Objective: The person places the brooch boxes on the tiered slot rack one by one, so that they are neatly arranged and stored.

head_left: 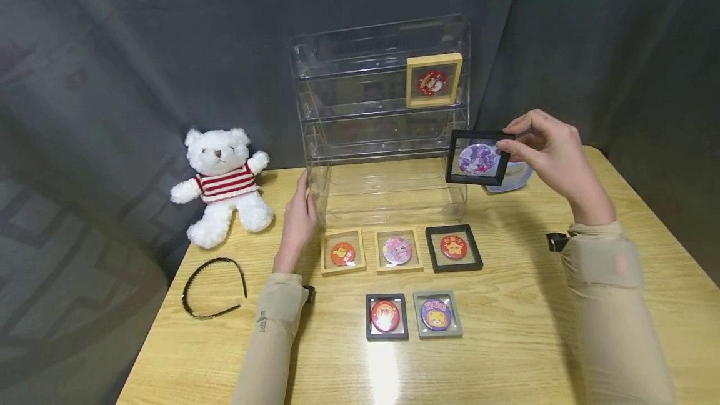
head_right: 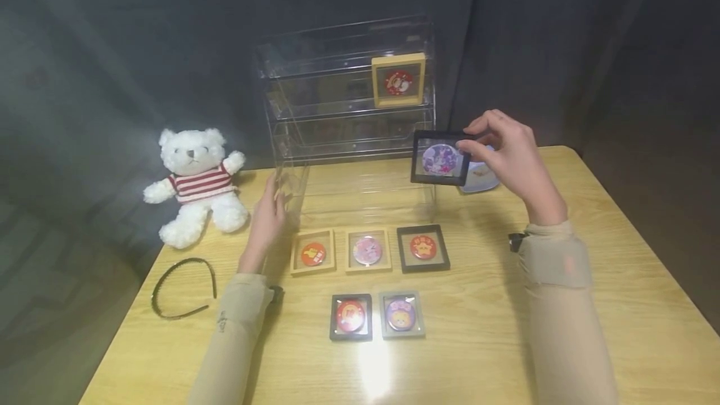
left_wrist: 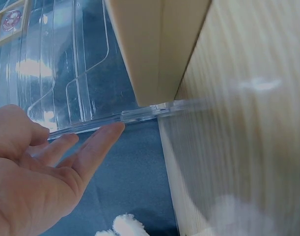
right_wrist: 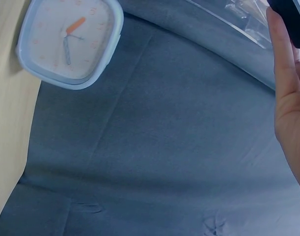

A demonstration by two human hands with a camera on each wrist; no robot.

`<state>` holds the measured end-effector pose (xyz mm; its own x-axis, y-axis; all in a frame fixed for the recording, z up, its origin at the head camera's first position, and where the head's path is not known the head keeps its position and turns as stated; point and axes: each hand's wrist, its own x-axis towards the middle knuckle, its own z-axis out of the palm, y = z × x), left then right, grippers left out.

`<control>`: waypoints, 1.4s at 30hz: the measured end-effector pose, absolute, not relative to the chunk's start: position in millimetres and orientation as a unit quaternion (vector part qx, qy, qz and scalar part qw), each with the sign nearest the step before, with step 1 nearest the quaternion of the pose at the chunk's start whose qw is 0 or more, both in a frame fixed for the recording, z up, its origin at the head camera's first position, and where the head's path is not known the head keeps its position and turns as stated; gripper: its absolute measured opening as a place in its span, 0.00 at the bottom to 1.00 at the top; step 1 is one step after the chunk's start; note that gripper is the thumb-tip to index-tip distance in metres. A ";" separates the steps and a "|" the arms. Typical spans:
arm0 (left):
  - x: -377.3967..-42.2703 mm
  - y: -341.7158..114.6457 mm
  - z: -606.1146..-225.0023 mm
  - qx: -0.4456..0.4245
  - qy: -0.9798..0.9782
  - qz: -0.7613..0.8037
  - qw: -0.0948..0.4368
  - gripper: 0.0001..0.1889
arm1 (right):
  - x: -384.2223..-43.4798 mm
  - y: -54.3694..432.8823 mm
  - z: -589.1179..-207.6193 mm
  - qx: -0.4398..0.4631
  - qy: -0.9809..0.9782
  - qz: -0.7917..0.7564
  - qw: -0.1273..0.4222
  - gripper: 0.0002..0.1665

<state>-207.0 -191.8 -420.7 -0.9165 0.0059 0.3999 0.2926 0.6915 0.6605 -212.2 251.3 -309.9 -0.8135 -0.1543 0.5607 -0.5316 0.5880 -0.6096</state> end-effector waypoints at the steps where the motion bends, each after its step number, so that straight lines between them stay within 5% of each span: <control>1: -207.1 -191.8 -420.6 -0.083 -0.900 -0.384 0.187 0.28 | -212.9 250.6 -309.1 0.200 -0.860 0.407 0.234 0.11; 42: -206.7 -190.4 -422.3 -0.085 -0.897 -0.386 0.197 0.28 | -247.9 192.6 -249.0 0.216 -0.826 0.436 0.287 0.12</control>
<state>-206.7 -190.4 -422.3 -0.9081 0.0012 0.4187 0.3047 0.6878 0.6588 -247.9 192.6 -249.0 -0.7425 -0.1069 0.6613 -0.6063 0.5272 -0.5954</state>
